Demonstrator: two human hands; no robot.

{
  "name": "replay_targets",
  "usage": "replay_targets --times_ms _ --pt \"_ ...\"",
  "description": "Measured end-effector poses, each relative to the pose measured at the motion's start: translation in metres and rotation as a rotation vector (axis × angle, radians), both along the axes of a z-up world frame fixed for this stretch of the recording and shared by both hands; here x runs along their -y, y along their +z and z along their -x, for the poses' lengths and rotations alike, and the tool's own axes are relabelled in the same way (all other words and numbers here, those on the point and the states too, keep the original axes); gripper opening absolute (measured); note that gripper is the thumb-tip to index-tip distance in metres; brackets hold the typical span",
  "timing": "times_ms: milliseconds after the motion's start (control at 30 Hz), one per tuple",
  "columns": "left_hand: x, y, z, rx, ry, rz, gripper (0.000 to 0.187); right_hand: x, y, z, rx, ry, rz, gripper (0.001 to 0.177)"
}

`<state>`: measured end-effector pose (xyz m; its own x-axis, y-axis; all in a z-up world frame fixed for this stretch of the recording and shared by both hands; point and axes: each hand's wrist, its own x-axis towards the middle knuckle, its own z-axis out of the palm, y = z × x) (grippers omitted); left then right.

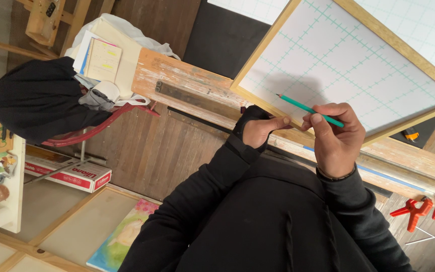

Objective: Cutting a sheet of paper to the correct size for a picture frame using a utility knife and a straight edge.

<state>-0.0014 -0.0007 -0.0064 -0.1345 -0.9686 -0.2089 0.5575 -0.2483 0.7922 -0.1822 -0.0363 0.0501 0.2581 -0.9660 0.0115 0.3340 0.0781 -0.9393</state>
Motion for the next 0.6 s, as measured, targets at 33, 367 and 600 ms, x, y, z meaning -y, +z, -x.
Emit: replay_targets --times_ms 33,367,600 --pt "0.0 -0.002 0.0 -0.035 -0.005 -0.004 0.027 0.0 0.0 0.0 0.003 -0.002 -0.003 0.009" --pt "0.001 -0.003 -0.001 0.056 -0.016 -0.008 0.029 0.001 0.001 -0.001 -0.002 0.0 -0.002 0.009" --pt "-0.003 -0.039 0.002 0.159 -0.078 -0.076 0.031 0.001 0.036 -0.021 -0.478 0.065 0.374 0.011"
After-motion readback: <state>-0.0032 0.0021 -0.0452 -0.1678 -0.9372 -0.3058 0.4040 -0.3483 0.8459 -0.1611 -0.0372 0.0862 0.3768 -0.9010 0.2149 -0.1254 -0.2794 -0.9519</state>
